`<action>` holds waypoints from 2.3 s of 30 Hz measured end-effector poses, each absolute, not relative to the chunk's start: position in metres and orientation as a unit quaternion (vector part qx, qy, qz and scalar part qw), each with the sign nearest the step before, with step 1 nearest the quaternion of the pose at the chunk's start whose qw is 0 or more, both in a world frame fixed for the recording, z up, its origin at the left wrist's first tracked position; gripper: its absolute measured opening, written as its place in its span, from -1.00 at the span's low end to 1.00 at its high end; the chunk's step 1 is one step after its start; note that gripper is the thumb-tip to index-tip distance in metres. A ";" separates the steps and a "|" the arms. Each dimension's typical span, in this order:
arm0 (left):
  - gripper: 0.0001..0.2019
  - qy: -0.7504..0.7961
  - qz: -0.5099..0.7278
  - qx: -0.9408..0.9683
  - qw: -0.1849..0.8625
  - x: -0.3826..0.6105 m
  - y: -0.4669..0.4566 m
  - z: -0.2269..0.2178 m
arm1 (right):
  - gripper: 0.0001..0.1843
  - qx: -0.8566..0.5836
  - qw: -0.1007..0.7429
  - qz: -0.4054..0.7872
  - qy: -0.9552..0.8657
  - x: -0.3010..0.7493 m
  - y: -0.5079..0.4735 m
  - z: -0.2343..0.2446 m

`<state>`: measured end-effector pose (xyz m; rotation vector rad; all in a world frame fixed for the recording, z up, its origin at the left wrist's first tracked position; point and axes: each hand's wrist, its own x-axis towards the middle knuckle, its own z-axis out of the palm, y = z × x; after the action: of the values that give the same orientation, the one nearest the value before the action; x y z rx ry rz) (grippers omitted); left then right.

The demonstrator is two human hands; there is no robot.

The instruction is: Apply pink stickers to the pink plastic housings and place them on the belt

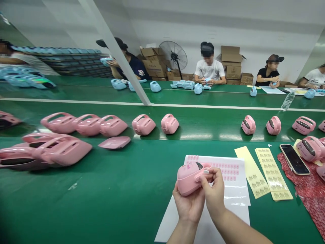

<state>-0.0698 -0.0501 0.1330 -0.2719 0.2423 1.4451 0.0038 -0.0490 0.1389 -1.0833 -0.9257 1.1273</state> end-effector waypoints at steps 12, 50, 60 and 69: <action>-0.52 0.158 0.662 -0.162 0.715 -0.061 -0.054 0.143 | -0.94 -0.505 0.625 0.318 -0.504 0.003 -0.050 0.140; -0.17 0.336 0.599 0.392 0.612 -0.103 -0.064 0.096 | -0.59 -0.401 0.438 0.501 -0.629 0.088 -0.026 0.187; -0.19 0.350 0.494 0.617 0.502 -0.120 -0.055 0.094 | -0.36 -0.399 0.323 0.458 -0.725 0.068 -0.027 0.191; -0.26 0.354 0.517 0.505 0.594 -0.115 -0.055 0.108 | -0.30 -0.400 0.327 0.417 -0.748 0.063 -0.031 0.191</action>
<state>-0.1154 -0.0555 0.1079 1.1731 0.8233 1.2008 0.0629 -0.0310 0.1910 -1.0478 -1.9581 1.0922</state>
